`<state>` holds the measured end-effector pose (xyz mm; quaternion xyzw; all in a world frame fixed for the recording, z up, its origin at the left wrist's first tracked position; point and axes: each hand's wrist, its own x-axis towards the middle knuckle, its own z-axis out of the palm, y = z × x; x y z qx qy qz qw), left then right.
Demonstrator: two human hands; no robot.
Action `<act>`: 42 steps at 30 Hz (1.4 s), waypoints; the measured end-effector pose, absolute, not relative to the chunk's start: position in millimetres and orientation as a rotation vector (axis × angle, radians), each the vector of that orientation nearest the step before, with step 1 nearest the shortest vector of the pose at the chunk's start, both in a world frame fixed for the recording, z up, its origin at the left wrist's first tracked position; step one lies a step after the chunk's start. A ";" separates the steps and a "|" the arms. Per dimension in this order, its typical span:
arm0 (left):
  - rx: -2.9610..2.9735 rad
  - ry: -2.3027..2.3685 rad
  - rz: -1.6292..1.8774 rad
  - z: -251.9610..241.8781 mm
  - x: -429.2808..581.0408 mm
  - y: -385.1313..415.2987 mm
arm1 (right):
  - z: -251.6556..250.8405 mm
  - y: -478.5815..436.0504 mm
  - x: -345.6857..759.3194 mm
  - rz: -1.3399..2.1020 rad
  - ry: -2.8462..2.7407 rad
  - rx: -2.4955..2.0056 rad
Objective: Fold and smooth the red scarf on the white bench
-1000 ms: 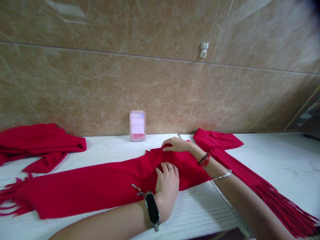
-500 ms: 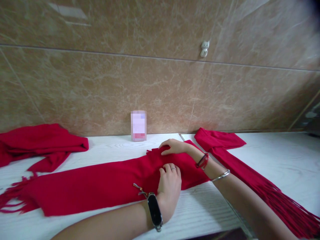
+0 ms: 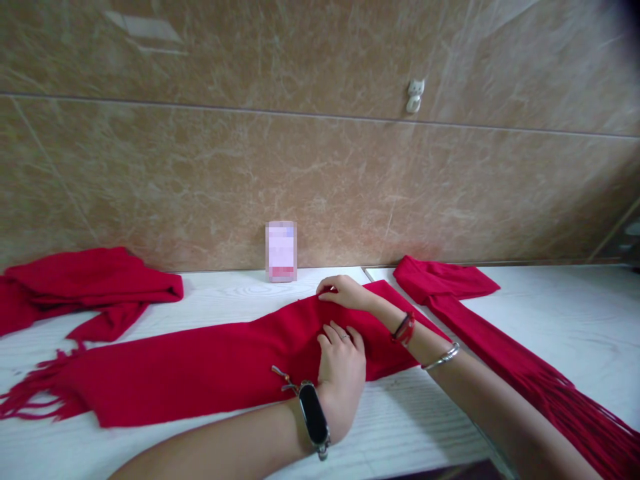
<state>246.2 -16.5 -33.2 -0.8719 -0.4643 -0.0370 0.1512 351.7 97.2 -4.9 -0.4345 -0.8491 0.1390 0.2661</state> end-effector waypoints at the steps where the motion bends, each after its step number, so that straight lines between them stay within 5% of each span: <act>1: -2.510 -1.346 -0.113 -32.5 246.0 -16.1 | -4.6 96.8 350.9 0.367 -2.285 -1.173; 14: -2.529 -1.645 -0.035 -22.0 238.6 -6.2 | -10.1 114.9 410.4 0.069 -2.632 -1.463; 27: -2.867 -1.226 -0.105 -25.5 230.4 5.8 | -8.3 116.7 419.1 -0.036 -2.475 -1.535; 42: -2.819 -1.336 -0.095 -24.5 228.5 4.0 | -7.3 108.4 473.7 -0.097 -2.472 -1.983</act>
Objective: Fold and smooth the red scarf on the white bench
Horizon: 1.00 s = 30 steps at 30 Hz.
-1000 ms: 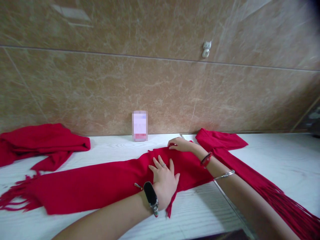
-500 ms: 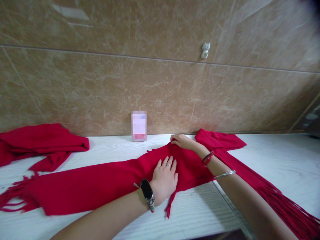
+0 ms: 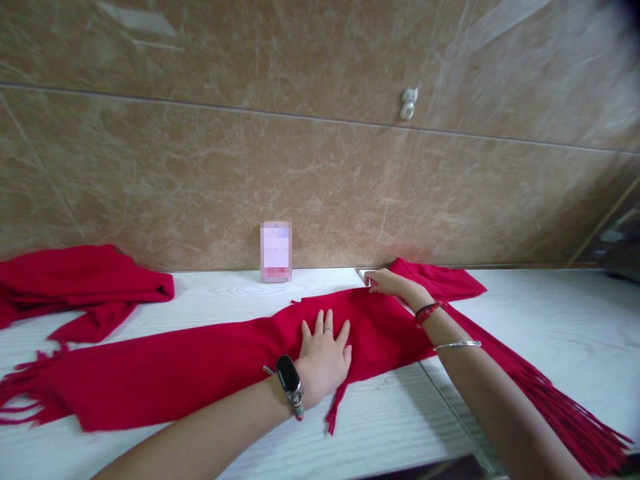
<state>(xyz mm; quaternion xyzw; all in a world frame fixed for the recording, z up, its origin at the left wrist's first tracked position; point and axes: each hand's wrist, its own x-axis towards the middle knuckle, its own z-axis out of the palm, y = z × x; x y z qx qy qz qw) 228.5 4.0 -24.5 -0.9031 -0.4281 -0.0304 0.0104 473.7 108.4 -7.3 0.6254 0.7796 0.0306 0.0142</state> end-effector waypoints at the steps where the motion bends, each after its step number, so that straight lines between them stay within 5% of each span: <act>1: -2.812 -1.329 -0.091 -24.6 228.9 4.2 | -5.1 107.6 475.6 0.110 2.427 1.957; 8: -2.794 -1.289 -0.097 -25.1 230.0 4.2 | 17.6 99.6 440.2 0.178 2.763 1.813; 16: -2.915 -1.363 0.048 -13.6 208.0 22.2 | -44.5 37.9 412.5 0.014 2.799 1.763; 22: -2.980 -1.490 0.223 -0.9 196.7 32.8 | -43.2 21.8 419.5 0.055 2.775 1.958; 30: -2.969 -1.588 -0.144 -2.1 159.0 110.7 | -36.8 6.7 408.2 -0.136 2.721 1.739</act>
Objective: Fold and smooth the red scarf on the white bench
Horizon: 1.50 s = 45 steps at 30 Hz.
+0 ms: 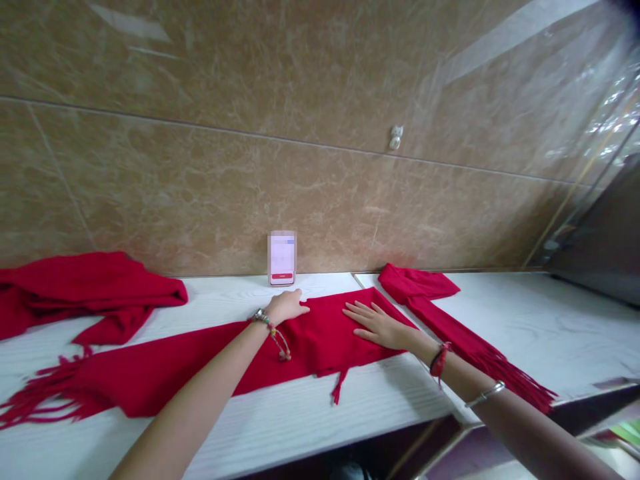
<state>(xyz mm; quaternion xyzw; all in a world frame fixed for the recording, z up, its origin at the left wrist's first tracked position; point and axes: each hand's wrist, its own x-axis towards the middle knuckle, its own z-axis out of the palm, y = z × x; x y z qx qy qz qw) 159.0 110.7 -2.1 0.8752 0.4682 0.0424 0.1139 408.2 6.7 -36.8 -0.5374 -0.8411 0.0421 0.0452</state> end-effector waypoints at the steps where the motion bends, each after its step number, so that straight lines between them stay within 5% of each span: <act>1: 2.551 1.320 0.124 -0.5 154.3 118.8 | -34.0 6.6 407.4 0.145 -2.585 -1.638; 15: 2.395 1.161 0.471 -5.1 149.5 140.7 | -32.5 -7.5 376.8 0.231 -2.652 -1.742; 23: 2.472 1.178 0.256 -18.6 138.6 147.4 | -26.4 -20.2 370.7 0.149 -2.565 -1.701; 30: 2.757 1.166 0.334 18.7 153.8 93.8 | -9.0 -41.3 358.6 0.196 -2.577 -1.488; 37: 2.952 0.803 -0.252 28.7 179.9 21.5 | -6.5 -43.5 381.6 0.097 -2.538 -1.526; 45: 2.959 0.943 -0.041 21.7 189.5 7.6 | -6.7 -31.5 384.5 -0.036 -2.236 -1.584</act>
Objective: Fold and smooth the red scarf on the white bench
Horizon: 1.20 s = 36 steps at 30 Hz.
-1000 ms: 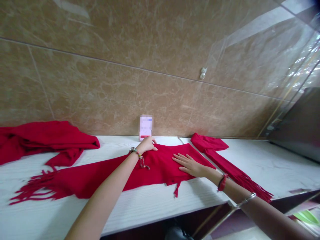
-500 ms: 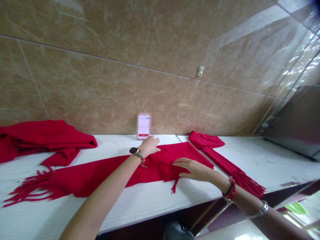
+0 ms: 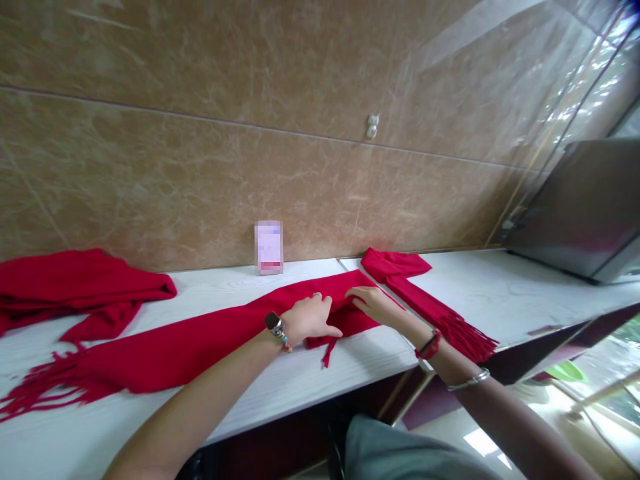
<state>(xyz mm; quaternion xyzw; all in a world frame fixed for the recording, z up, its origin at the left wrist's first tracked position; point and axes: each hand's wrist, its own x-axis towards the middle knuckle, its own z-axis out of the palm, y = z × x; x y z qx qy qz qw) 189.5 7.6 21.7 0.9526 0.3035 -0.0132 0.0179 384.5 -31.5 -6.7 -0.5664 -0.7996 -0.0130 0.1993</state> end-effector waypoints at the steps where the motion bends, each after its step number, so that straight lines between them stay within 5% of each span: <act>1: 2.964 0.993 0.033 21.4 192.2 4.7 | -4.4 -29.0 384.9 -0.040 -2.203 -1.584; 6: 2.977 1.315 0.263 26.3 193.7 7.3 | 4.2 -21.9 386.2 -0.104 -2.148 -1.611; 12: 2.938 1.650 0.063 46.8 168.9 33.2 | 7.7 -17.9 392.5 -0.295 -2.000 -1.690; 19: 3.145 1.515 0.406 69.7 169.5 47.8 | -2.5 -14.7 391.6 -0.207 -2.218 -1.651; 27: 2.920 1.298 0.061 -1.3 124.1 58.2 | -18.7 -18.8 408.5 -0.241 -2.233 -1.668; 36: 2.705 1.559 0.341 -25.2 106.6 61.0 | -35.8 -24.7 432.8 0.217 -2.253 -1.504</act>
